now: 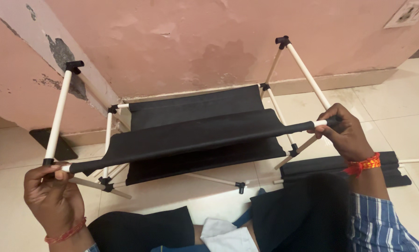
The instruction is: The person assembles a two-tiered fabric shelf by connecting white poles with black corner joints and attaching black fabric shelves. They insert poles into joints, secure the frame, and stretch the fabric over the supports.
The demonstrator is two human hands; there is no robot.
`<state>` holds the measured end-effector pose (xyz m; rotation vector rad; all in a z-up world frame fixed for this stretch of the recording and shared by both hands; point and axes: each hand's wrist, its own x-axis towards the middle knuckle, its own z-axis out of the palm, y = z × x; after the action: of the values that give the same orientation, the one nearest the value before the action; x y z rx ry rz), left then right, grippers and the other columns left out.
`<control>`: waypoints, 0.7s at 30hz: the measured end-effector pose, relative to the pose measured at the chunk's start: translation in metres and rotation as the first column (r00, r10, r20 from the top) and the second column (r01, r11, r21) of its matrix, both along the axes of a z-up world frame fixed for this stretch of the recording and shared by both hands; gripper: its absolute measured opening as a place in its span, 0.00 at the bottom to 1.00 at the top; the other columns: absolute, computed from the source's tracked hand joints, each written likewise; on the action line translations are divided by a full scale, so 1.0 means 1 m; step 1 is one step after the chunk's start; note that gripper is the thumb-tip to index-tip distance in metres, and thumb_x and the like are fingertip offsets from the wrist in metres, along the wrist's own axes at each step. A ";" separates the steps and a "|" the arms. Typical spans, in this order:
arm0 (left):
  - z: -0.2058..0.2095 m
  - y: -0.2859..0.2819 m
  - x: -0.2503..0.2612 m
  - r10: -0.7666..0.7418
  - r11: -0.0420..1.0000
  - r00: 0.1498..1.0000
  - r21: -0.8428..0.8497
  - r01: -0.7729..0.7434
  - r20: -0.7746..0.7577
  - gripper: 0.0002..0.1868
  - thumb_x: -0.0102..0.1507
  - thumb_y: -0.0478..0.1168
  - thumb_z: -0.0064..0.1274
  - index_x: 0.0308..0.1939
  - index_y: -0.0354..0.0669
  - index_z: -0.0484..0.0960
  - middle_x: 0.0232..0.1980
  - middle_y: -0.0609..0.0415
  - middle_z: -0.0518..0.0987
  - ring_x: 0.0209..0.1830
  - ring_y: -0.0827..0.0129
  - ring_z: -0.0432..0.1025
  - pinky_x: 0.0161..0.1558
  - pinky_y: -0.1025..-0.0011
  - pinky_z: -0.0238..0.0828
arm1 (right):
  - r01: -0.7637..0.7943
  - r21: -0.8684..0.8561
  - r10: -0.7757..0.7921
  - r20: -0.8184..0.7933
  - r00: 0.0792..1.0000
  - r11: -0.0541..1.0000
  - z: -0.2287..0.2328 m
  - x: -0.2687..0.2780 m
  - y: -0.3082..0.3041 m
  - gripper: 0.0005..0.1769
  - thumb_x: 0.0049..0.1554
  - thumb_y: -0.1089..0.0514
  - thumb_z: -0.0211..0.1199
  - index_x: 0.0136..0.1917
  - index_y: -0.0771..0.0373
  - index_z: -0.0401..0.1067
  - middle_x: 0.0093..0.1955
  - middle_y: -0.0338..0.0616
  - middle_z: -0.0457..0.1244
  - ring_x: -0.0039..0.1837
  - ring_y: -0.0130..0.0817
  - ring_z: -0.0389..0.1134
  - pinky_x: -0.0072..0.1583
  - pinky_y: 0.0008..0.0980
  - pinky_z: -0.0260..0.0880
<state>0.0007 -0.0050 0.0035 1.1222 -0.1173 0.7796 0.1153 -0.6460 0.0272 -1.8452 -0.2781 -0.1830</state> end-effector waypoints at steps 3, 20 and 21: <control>0.003 -0.001 0.000 0.012 1.000 1.000 0.002 -0.012 -0.017 0.07 0.74 0.25 0.57 0.50 0.34 0.75 0.51 0.44 0.80 0.50 0.71 0.75 0.56 0.78 0.72 | -0.005 -0.010 0.005 -0.010 1.000 1.000 0.001 0.001 0.000 0.16 0.55 0.59 0.69 0.50 0.60 0.64 0.44 0.43 0.64 0.47 0.35 0.73 0.50 0.38 0.77; 0.005 -0.047 0.008 0.303 0.947 0.951 0.126 -0.294 -0.059 0.45 0.70 0.55 0.67 0.78 0.41 0.56 0.56 0.52 0.72 0.56 0.74 0.70 0.62 0.78 0.69 | 0.471 0.173 -0.500 0.367 0.785 0.865 -0.024 -0.011 0.077 0.43 0.58 0.39 0.75 0.74 0.62 0.62 0.49 0.32 0.58 0.49 0.18 0.62 0.51 0.18 0.63; 0.007 -0.050 0.010 0.350 0.921 0.934 0.204 -0.331 -0.064 0.44 0.70 0.55 0.67 0.77 0.38 0.57 0.57 0.52 0.71 0.56 0.74 0.69 0.62 0.78 0.69 | 0.473 0.194 -0.511 0.357 0.782 0.859 -0.022 -0.011 0.081 0.42 0.58 0.41 0.76 0.75 0.62 0.62 0.48 0.33 0.58 0.48 0.18 0.61 0.51 0.18 0.62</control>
<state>0.0110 -0.0552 0.0102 1.3834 0.0940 1.0368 0.1040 -0.5655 0.0048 -1.7405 -0.0514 -0.9344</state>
